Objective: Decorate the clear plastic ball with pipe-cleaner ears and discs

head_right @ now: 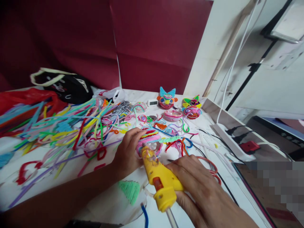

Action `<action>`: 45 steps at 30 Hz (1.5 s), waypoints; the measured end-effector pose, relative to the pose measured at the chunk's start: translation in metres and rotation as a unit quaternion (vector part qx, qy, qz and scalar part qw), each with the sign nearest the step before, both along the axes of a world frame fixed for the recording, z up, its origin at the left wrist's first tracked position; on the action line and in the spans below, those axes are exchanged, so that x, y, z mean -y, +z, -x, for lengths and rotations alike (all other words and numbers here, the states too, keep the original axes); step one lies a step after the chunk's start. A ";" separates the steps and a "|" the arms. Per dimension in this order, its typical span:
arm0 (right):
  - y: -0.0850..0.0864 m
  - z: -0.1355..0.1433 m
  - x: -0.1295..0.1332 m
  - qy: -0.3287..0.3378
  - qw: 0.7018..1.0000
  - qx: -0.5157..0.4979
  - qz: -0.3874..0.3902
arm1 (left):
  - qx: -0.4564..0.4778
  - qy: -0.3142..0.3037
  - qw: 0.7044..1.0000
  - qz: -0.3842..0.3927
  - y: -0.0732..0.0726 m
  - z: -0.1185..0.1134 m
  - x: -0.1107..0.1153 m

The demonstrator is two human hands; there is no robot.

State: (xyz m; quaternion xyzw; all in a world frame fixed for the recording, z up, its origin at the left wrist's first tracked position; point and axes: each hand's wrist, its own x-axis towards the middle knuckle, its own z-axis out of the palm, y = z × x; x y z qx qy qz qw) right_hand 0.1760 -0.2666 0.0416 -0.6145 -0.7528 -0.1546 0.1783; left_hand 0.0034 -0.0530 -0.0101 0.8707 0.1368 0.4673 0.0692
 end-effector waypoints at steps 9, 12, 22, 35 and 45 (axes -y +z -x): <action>-0.007 -0.005 0.008 -0.017 1.000 0.007 0.023 | 0.004 0.003 1.000 0.006 0.001 -0.001 0.001; -0.010 -0.008 0.011 -0.026 0.999 0.001 0.026 | 0.002 0.008 1.000 0.010 0.002 -0.001 0.002; -0.011 -0.009 0.016 -0.024 0.999 0.016 0.024 | -0.002 0.011 1.000 0.005 0.001 -0.001 0.001; -0.006 -0.003 0.009 -0.015 1.000 0.019 0.016 | -0.002 0.004 1.000 -0.005 0.001 0.000 0.001; -0.006 -0.002 0.006 -0.002 1.000 0.007 0.028 | -0.001 0.002 1.000 -0.026 0.001 0.001 0.000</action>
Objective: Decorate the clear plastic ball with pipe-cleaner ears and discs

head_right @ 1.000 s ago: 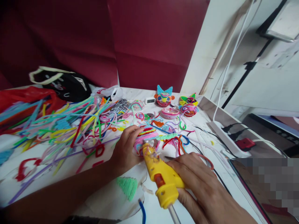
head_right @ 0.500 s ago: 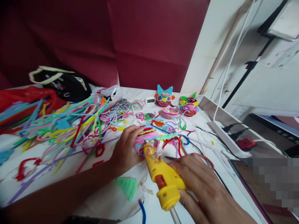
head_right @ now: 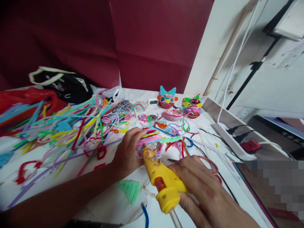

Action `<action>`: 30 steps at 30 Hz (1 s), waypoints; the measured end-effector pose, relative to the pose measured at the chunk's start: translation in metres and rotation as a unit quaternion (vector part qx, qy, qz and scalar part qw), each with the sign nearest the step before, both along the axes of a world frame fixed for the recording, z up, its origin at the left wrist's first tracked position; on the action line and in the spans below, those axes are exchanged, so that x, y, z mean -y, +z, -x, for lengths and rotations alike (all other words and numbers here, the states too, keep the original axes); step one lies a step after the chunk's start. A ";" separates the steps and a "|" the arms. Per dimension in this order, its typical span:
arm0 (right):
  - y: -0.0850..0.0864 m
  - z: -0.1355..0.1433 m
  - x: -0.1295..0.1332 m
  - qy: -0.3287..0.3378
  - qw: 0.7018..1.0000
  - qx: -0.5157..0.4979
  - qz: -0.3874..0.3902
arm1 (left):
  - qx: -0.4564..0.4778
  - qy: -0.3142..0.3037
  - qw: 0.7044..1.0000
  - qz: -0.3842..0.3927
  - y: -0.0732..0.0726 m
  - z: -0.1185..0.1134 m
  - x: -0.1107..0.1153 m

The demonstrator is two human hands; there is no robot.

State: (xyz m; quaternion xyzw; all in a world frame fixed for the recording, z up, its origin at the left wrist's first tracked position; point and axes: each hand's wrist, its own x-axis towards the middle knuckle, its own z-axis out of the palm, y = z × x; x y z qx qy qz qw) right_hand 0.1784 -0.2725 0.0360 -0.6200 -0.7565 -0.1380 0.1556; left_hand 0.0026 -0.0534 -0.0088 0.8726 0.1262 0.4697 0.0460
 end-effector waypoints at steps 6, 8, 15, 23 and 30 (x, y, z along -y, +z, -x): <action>-0.005 -0.006 0.005 -0.001 1.000 -0.011 -0.014 | -0.002 0.001 1.000 0.013 0.000 0.000 0.000; -0.005 -0.008 0.007 -0.003 1.000 -0.020 -0.013 | 0.001 0.004 1.000 0.014 0.000 0.000 0.000; -0.007 -0.011 0.010 0.000 0.998 -0.058 -0.023 | 0.010 0.009 1.000 0.002 0.000 -0.001 0.000; 0.000 -0.005 0.003 0.019 0.998 -0.061 -0.012 | -0.001 -0.002 1.000 -0.006 0.002 0.001 -0.001; -0.003 -0.009 0.006 0.021 0.996 -0.086 -0.030 | 0.005 0.006 1.000 -0.001 0.002 0.000 0.000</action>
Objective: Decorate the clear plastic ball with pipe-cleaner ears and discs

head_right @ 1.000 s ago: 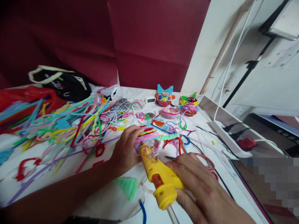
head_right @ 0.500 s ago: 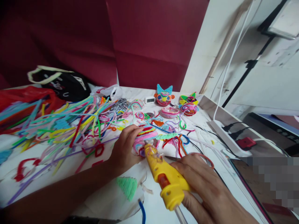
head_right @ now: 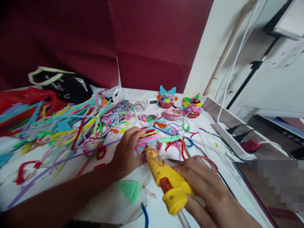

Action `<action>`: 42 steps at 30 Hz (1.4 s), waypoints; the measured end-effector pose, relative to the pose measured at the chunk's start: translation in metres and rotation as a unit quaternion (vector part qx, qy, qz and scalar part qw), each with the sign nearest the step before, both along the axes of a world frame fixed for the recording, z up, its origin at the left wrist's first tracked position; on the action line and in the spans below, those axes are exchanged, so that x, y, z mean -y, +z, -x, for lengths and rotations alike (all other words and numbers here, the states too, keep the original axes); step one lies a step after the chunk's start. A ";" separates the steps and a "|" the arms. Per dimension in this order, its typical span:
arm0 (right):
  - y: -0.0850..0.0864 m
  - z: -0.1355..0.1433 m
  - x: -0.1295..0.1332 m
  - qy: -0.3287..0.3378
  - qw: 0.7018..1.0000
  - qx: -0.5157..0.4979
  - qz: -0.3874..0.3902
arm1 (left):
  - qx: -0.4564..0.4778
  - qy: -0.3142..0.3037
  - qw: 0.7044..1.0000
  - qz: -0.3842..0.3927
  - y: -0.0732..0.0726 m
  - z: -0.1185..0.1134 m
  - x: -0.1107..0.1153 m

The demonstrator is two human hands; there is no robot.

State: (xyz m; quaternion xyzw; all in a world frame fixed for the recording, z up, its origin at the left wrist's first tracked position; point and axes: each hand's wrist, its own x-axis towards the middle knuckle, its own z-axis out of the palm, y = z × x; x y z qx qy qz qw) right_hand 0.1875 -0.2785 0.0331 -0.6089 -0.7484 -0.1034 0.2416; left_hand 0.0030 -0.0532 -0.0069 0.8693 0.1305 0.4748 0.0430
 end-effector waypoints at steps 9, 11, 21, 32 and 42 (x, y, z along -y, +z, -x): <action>-0.018 -0.009 0.015 -0.034 0.998 -0.002 0.048 | 0.015 0.007 0.999 0.035 0.002 -0.002 0.002; -0.018 -0.009 0.014 -0.034 0.998 -0.014 0.056 | 0.014 0.001 0.999 0.041 0.002 -0.002 0.003; -0.011 -0.003 -0.008 0.002 0.991 -0.134 0.001 | 0.023 -0.028 0.993 0.113 0.004 -0.004 0.001; -0.032 -0.023 -0.002 0.000 0.984 -0.103 0.147 | 0.065 -0.001 0.975 0.214 0.008 -0.004 -0.012; -0.005 -0.015 -0.016 -0.003 0.978 -0.103 0.181 | 0.080 -0.013 0.977 0.198 0.012 -0.003 -0.009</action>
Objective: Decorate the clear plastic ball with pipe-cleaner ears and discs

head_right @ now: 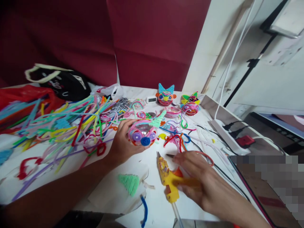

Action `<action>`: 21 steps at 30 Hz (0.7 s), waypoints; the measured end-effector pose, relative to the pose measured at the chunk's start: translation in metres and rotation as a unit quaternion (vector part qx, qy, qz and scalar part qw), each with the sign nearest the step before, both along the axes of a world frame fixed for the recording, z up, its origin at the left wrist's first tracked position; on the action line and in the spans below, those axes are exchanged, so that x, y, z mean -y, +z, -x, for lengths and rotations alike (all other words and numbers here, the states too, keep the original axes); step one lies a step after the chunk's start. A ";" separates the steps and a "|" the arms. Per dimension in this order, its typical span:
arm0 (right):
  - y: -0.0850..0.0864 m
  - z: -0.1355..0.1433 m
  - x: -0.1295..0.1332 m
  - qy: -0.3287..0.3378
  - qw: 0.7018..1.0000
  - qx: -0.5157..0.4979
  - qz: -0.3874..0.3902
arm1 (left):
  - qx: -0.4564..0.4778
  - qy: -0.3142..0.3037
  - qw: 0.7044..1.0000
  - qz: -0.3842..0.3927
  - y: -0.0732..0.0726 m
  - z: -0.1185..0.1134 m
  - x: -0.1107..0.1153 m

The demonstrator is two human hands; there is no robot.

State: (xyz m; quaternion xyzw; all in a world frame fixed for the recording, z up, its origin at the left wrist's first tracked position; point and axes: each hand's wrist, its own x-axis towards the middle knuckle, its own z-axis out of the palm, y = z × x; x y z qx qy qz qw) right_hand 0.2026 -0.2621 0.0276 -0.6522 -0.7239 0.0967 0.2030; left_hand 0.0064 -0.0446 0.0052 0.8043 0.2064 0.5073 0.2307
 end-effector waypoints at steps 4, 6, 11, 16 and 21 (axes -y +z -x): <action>0.009 0.018 -0.027 -0.093 0.977 -0.166 -0.101 | -0.010 -0.007 1.000 -0.004 0.003 0.001 0.007; 0.011 0.027 -0.047 -0.074 0.956 -0.264 -0.103 | -0.014 -0.018 1.000 0.002 0.003 0.001 0.009; 0.014 0.038 -0.085 0.023 0.927 -0.364 -0.086 | -0.011 -0.044 0.999 0.009 0.003 0.003 0.011; 0.008 0.031 -0.091 0.036 0.915 -0.397 -0.055 | -0.003 -0.068 0.997 0.029 0.004 0.003 0.011; 0.003 0.030 -0.090 0.049 0.910 -0.405 -0.078 | 0.006 -0.091 0.996 0.023 0.004 0.004 0.014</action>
